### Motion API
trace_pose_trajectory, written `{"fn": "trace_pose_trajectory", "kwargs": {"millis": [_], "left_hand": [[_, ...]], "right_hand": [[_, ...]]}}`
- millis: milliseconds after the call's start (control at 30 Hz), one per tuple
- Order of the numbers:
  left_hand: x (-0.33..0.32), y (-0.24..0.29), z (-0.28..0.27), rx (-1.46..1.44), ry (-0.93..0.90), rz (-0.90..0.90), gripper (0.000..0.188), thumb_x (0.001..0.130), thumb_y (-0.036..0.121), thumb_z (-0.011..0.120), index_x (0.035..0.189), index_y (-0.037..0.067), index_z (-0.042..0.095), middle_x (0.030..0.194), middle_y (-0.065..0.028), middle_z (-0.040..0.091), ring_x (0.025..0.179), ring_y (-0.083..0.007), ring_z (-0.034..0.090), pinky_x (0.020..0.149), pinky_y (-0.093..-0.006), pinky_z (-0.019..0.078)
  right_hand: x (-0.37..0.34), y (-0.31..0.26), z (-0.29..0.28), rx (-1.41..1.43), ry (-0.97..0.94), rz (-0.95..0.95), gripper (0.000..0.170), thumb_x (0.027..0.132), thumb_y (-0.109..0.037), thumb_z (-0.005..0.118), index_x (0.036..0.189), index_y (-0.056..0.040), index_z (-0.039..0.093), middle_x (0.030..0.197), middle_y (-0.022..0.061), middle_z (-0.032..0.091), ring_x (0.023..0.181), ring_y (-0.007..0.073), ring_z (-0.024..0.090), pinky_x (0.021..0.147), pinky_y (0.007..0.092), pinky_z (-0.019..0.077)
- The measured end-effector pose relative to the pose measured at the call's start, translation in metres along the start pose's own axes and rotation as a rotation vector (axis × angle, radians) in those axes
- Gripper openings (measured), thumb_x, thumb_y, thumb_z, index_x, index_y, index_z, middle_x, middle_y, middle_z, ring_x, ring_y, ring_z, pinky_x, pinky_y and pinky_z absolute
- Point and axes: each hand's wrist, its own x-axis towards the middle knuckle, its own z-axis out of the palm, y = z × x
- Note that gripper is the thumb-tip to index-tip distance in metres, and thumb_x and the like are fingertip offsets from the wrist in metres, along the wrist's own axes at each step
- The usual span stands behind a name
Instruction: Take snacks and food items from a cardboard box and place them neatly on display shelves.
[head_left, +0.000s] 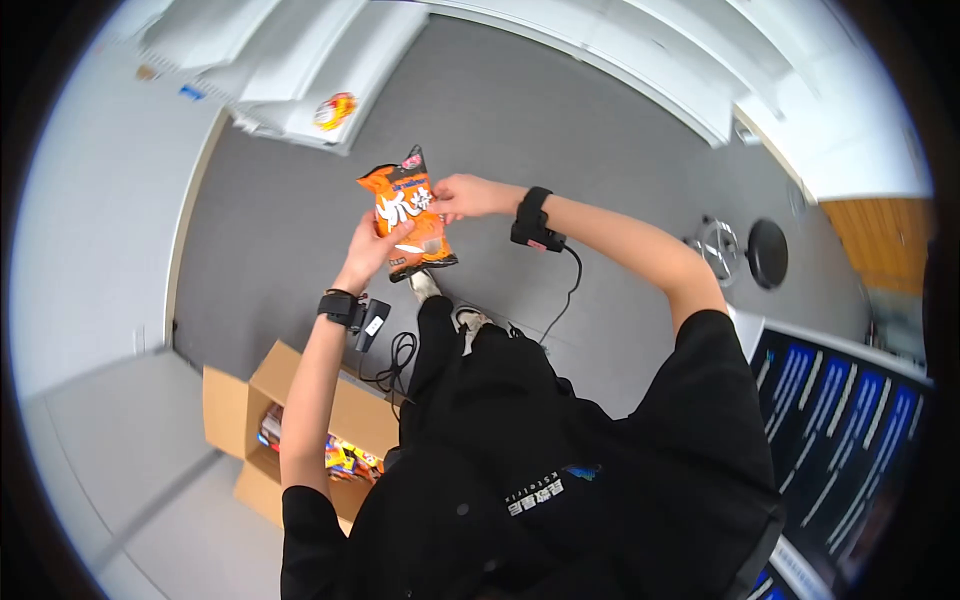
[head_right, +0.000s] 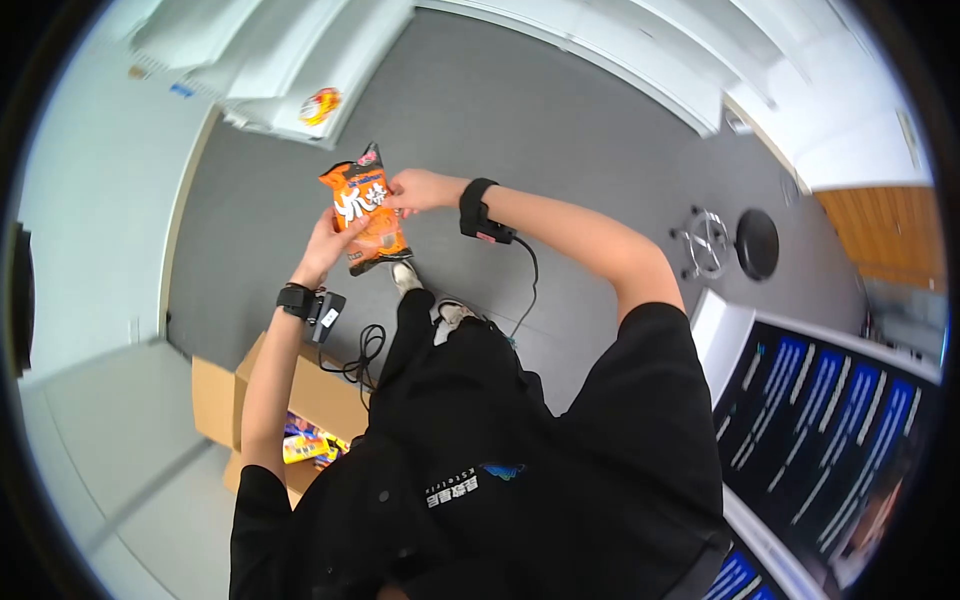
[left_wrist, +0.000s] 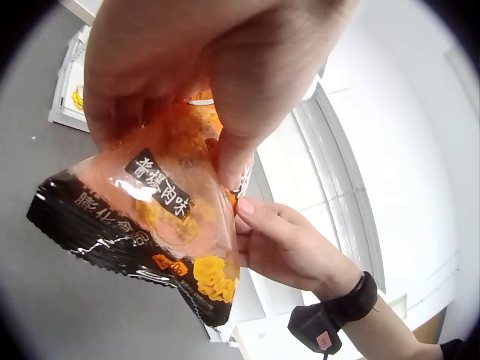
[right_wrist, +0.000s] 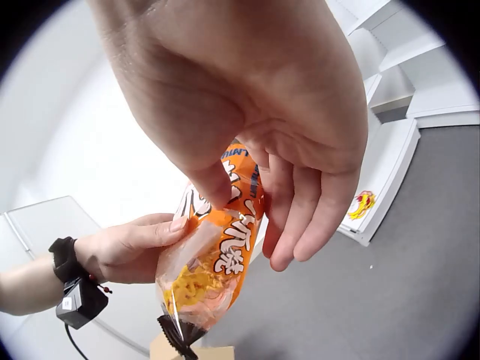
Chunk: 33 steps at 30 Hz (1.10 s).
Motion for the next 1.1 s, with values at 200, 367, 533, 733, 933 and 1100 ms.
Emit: {"fn": "trace_pose_trajectory", "kwargs": {"millis": [200,367,533,733,933,1100], "left_hand": [[-0.179,-0.222,0.020,0.104,0.033,0.062,0.049,0.070,0.020,0.062,0.103,-0.006,0.037,0.095,-0.0112,0.051,0.086,-0.0148,0.051,0.074,-0.0256,0.0418],[-0.376,-0.485,-0.032,0.113,-0.024,0.067,0.045,0.073,0.025,0.059,0.103,-0.003,0.039,0.095,-0.0086,0.051,0.087,-0.0128,0.048,0.077,-0.0250,0.0378],[-0.565,-0.630,-0.195,0.142,-0.077,0.115,0.048,0.072,0.029,0.059,0.103,-0.002,0.039,0.095,-0.0090,0.051,0.087,-0.0132,0.048,0.076,-0.0249,0.0381],[-0.798,-0.786,-0.401,0.159,-0.111,0.168,0.052,0.071,0.032,0.059,0.103,-0.004,0.038,0.095,-0.0097,0.050,0.089,-0.0138,0.048,0.076,-0.0252,0.0382],[-1.007,-0.926,-0.582,0.088,-0.205,0.259,0.053,0.071,0.031,0.059,0.105,-0.003,0.037,0.097,-0.0097,0.049,0.089,-0.0140,0.048,0.077,-0.0255,0.0380],[-1.153,-1.019,-0.693,0.114,-0.249,0.284,0.053,0.071,0.031,0.059,0.105,-0.003,0.037,0.097,-0.0095,0.049,0.089,-0.0139,0.049,0.077,-0.0252,0.0381]], "right_hand": [[-0.094,0.082,0.240,-0.272,-0.055,0.023,0.036,0.078,-0.030,0.047,0.090,0.0039,0.050,0.080,0.0119,0.057,0.063,0.0151,0.057,0.058,0.0266,0.0448],[-0.137,0.168,0.562,-0.257,0.024,0.090,0.036,0.078,-0.030,0.048,0.089,0.0048,0.051,0.079,0.0114,0.057,0.067,0.0146,0.056,0.059,0.0259,0.0448],[-0.105,0.136,0.859,-0.160,0.166,0.108,0.038,0.078,-0.030,0.048,0.090,0.0060,0.050,0.079,0.0110,0.056,0.069,0.0140,0.055,0.060,0.0252,0.0455],[-0.072,0.058,1.213,-0.033,0.372,0.124,0.045,0.078,-0.034,0.046,0.096,0.0075,0.047,0.075,0.0124,0.056,0.064,0.0161,0.056,0.059,0.0252,0.0460],[-0.039,-0.009,1.524,-0.017,0.492,0.087,0.045,0.077,-0.034,0.048,0.094,0.0079,0.047,0.078,0.0121,0.055,0.065,0.0143,0.055,0.058,0.0240,0.0464],[-0.032,-0.053,1.735,-0.067,0.548,0.115,0.037,0.080,-0.028,0.047,0.094,0.0063,0.047,0.083,0.0103,0.053,0.072,0.0126,0.054,0.061,0.0227,0.0467]]}}
